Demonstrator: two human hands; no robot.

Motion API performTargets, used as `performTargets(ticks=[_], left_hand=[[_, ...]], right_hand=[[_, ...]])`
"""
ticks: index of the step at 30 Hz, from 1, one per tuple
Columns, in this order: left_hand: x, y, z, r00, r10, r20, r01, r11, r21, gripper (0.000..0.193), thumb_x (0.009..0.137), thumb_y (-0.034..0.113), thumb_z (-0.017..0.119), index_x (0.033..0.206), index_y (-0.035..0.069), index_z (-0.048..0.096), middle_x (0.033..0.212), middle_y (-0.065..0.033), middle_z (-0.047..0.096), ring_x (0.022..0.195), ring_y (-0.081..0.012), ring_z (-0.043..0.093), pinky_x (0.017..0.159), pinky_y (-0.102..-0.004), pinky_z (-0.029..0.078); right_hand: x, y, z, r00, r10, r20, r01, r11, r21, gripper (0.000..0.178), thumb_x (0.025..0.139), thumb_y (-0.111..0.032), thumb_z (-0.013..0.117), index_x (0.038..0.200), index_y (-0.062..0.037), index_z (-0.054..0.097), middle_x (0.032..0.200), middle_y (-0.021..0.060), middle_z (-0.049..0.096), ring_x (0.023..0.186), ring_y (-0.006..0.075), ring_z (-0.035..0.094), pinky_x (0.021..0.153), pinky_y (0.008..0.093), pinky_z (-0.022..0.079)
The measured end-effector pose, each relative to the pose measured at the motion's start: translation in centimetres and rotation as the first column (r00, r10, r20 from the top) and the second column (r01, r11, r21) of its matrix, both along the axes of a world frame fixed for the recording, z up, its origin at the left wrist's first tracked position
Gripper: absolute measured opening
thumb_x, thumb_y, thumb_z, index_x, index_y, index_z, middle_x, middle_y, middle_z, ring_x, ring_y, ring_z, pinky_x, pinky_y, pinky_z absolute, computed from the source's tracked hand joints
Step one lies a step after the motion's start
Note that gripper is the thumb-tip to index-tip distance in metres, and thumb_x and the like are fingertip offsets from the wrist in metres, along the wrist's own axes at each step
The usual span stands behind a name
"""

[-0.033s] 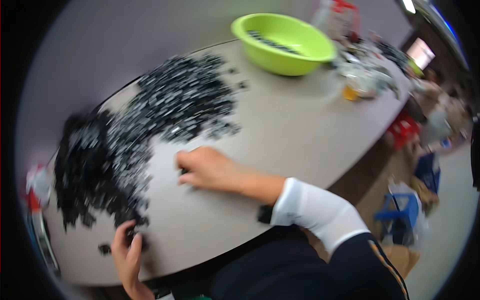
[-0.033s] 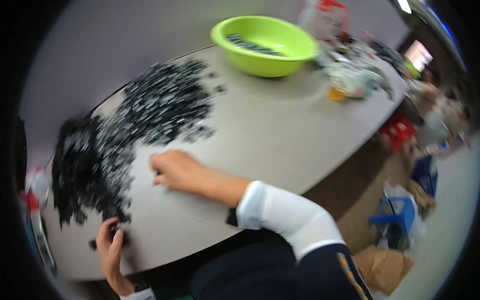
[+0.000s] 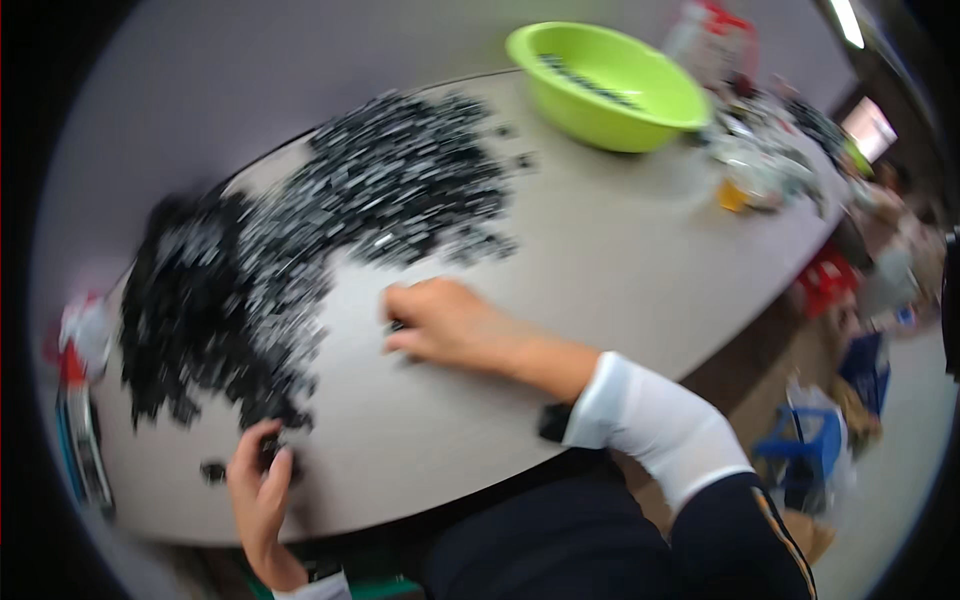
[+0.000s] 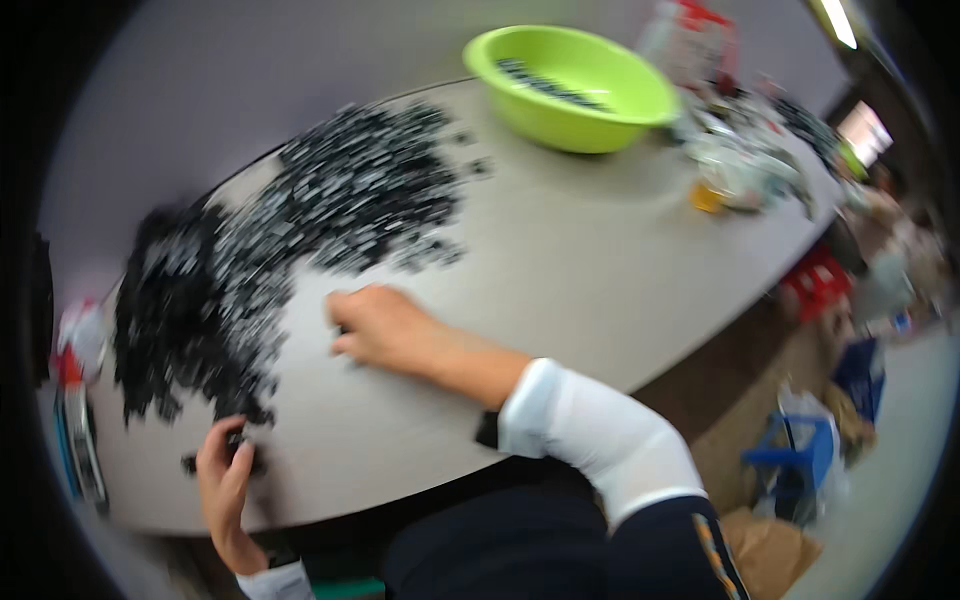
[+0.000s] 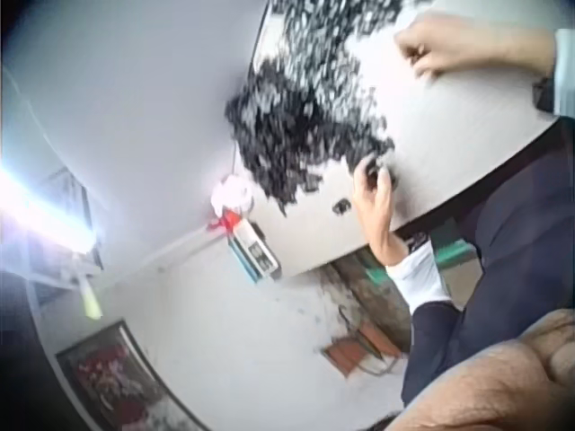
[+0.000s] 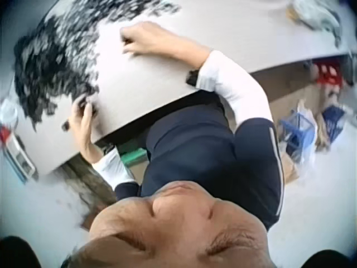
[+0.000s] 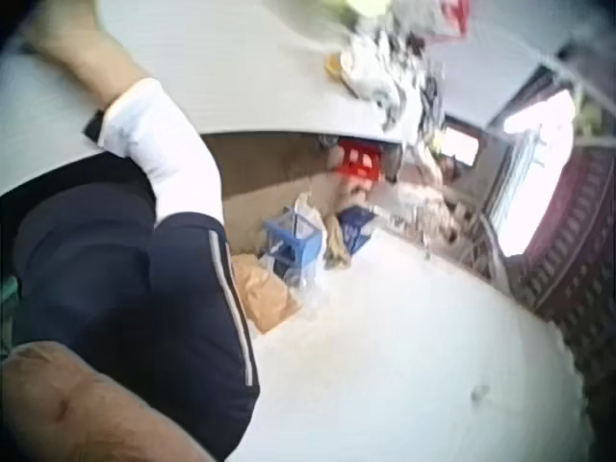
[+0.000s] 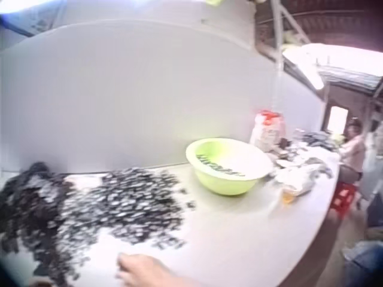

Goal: Assembling plastic toy car chassis components at a workstation.

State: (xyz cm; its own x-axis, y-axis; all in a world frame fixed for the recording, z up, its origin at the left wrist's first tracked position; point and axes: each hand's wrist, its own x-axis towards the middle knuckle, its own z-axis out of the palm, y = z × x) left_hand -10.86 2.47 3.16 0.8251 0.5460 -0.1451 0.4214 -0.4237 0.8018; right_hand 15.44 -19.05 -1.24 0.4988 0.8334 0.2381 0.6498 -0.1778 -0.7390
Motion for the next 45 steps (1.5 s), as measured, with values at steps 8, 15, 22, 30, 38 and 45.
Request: performTargets(ticks=[8,15,22,30,38,45], left_hand=[[-2.3,1.4,-0.5,0.997,0.055,0.052,-0.076,0.806,0.588,0.036,0.082,0.001,0.064,0.117,0.001,0.066,0.104,-0.0162,0.062,0.100,-0.0348,0.055,0.090,-0.0410,0.044],[1.0,-1.1,-0.4,0.993,-0.116,0.028,0.067,0.742,0.667,0.034,0.085,0.005,0.068,0.119,0.001,0.067,0.109,-0.0138,0.063,0.099,-0.0320,0.057,0.088,-0.0397,0.047],[4.7,-1.1,-1.8,0.998,0.034,0.044,-0.054,0.766,0.641,0.027,0.085,0.010,0.073,0.108,-0.002,0.065,0.101,-0.0147,0.058,0.097,-0.0360,0.060,0.081,-0.0423,0.049],[6.1,-2.5,-1.1,0.984,0.008,0.179,-0.065,0.946,0.318,0.027,0.086,-0.003,0.062,0.112,0.003,0.068,0.105,-0.0114,0.059,0.096,-0.0299,0.058,0.083,-0.0373,0.050],[6.8,-1.2,-1.8,0.964,-0.261,0.047,0.146,0.672,0.726,0.032,0.081,-0.007,0.065,0.110,0.005,0.070,0.115,-0.0125,0.061,0.112,-0.0325,0.055,0.096,-0.0422,0.045],[7.7,-1.1,-0.6,0.962,-0.220,0.161,0.074,0.780,0.621,0.016,0.079,-0.003,0.071,0.092,0.005,0.064,0.098,-0.0077,0.065,0.100,-0.0296,0.060,0.087,-0.0392,0.044]], right_hand=[[0.3,-0.7,1.8,1.000,-0.015,0.028,0.018,0.994,-0.108,0.023,0.080,-0.018,0.080,0.085,0.0003,0.066,0.087,0.0118,0.064,0.081,0.0290,0.065,0.073,0.0378,0.052],[-0.1,-0.9,3.1,0.999,0.023,-0.027,-0.027,0.986,-0.162,0.014,0.084,-0.003,0.069,0.097,0.0015,0.070,0.088,0.0098,0.064,0.078,0.0234,0.065,0.070,0.0328,0.053],[-0.7,-0.5,2.3,0.999,0.034,-0.013,-0.036,0.989,-0.146,0.010,0.085,-0.003,0.071,0.093,0.0011,0.070,0.087,0.0098,0.063,0.076,0.0234,0.065,0.069,0.0330,0.053],[-1.0,0.1,1.6,0.998,0.063,0.013,-0.062,0.996,-0.069,0.009,0.085,-0.005,0.072,0.093,0.0000,0.069,0.085,0.0093,0.062,0.074,0.0227,0.064,0.067,0.0336,0.052],[-0.9,0.1,1.2,0.998,0.056,0.009,-0.056,0.997,-0.054,0.010,0.085,-0.005,0.072,0.092,0.0007,0.069,0.084,0.0097,0.062,0.072,0.0231,0.063,0.066,0.0336,0.052],[-1.1,-0.1,1.6,0.999,0.050,0.013,-0.049,0.998,-0.031,0.011,0.085,-0.005,0.073,0.092,0.0007,0.068,0.084,0.0103,0.063,0.072,0.0237,0.063,0.066,0.0347,0.051]])
